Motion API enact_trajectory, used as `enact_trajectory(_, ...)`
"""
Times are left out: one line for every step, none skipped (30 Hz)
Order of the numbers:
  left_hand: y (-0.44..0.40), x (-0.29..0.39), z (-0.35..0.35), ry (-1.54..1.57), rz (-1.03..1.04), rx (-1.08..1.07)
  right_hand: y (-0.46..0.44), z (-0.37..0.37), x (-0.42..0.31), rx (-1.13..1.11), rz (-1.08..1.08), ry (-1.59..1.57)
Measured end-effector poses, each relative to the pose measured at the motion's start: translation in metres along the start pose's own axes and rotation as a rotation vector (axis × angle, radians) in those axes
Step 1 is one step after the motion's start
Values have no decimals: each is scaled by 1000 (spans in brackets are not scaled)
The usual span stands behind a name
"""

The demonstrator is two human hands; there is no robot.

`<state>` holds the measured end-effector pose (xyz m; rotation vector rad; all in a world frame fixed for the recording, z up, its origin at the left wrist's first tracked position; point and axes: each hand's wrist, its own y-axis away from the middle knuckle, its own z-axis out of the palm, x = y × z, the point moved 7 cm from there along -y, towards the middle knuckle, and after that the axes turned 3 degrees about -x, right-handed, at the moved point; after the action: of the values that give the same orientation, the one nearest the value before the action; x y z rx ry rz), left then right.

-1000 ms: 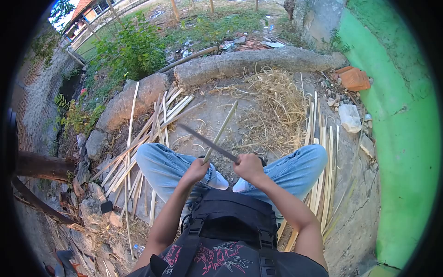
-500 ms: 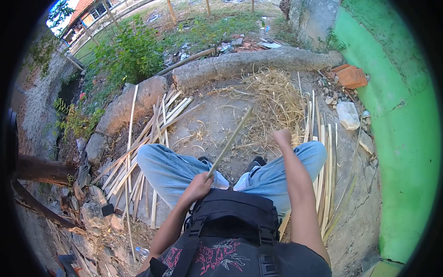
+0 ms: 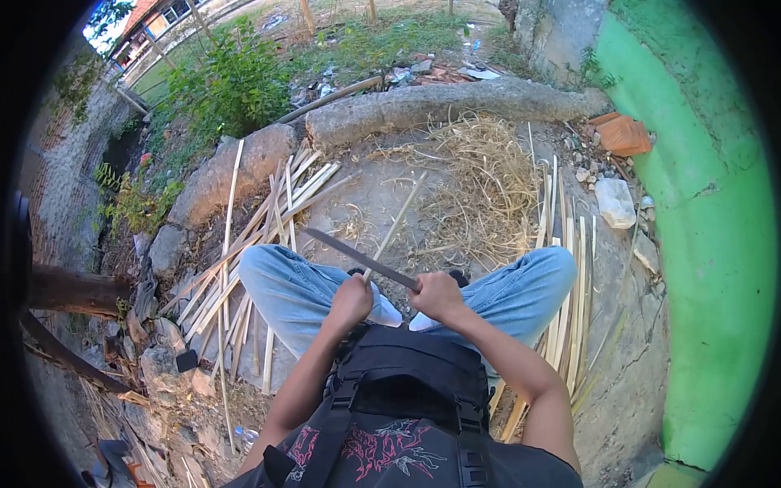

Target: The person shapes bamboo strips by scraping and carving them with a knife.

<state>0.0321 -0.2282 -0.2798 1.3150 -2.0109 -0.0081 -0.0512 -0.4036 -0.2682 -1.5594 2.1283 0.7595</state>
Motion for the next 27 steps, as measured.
enact_trajectory(0, 2, 0, 14, 20, 8, 1, 5, 1, 4, -8, 8)
enact_trajectory(1, 4, 0, 28, 39, 18, -1, 12, 5, 8, -17, 16)
enact_trajectory(3, 8, -2, 41, 57, 27, -3, 17, 6, 11, -27, 24)
enact_trajectory(5, 13, -3, 41, 71, 24, -7, 18, 9, 20, -39, 42)
enact_trajectory(8, 18, -4, 41, 85, 19, -10, 16, 14, 30, -50, 61)
enact_trajectory(12, 21, -4, 41, 98, 10, -13, 15, 20, 36, -58, 78)
enact_trajectory(15, 17, -4, 40, 75, 8, -23, 8, 39, 114, 29, 53)
enact_trajectory(18, 10, -5, 39, 54, 6, -36, -2, 62, 193, 116, 27)
enact_trajectory(19, 6, -7, 41, 32, 16, -51, -14, 101, 270, 251, 21)
enact_trajectory(25, 7, -5, 36, 51, 6, -62, -31, 139, 342, 385, 11)
enact_trajectory(40, 5, -5, 22, 64, -18, -59, -60, 148, 260, 535, 91)
enact_trajectory(45, 8, -11, 6, 86, -28, -71, -67, 210, 291, 587, 68)
enact_trajectory(43, 9, -23, -5, 71, -2, -83, -64, 263, 328, 642, 43)
enact_trajectory(50, 7, -29, -10, 42, 8, -72, -60, 260, 398, 662, 11)
enact_trajectory(45, 8, -38, -4, 21, 42, -73, -72, 250, 484, 658, -14)
enact_trajectory(35, -3, -36, -30, -31, 51, -77, -88, 239, 553, 637, -15)
enact_trajectory(30, -5, -30, -33, -37, 58, -74, -88, 209, 519, 496, -71)
enact_trajectory(26, -7, -26, -45, -41, 62, -69, -83, 170, 484, 361, -133)
enact_trajectory(24, -8, -25, -63, -42, 63, -62, -72, 143, 422, 311, -111)
enact_trajectory(23, -3, -24, -86, -23, 63, -52, -59, 117, 363, 265, -93)
enact_trajectory(22, -2, -23, -88, -27, 62, -39, -48, 87, 312, 198, -129)
enact_trajectory(19, 0, -22, -88, -28, 63, -27, -39, 59, 266, 129, -161)
enact_trajectory(15, 1, -20, -85, -26, 65, -19, -30, 35, 196, 89, -139)
enact_trajectory(12, 3, -17, -80, -2, 78, -13, -22, 17, 125, 47, -115)
enact_trajectory(9, 4, -15, -74, 20, 94, -9, -14, 7, 77, 44, -64)
enact_trajectory(8, 4, -14, -69, 39, 111, -7, -6, -2, 29, 39, -15)
enact_trajectory(11, 9, -14, -86, 47, 96, -4, 1, -8, -19, 32, 32)
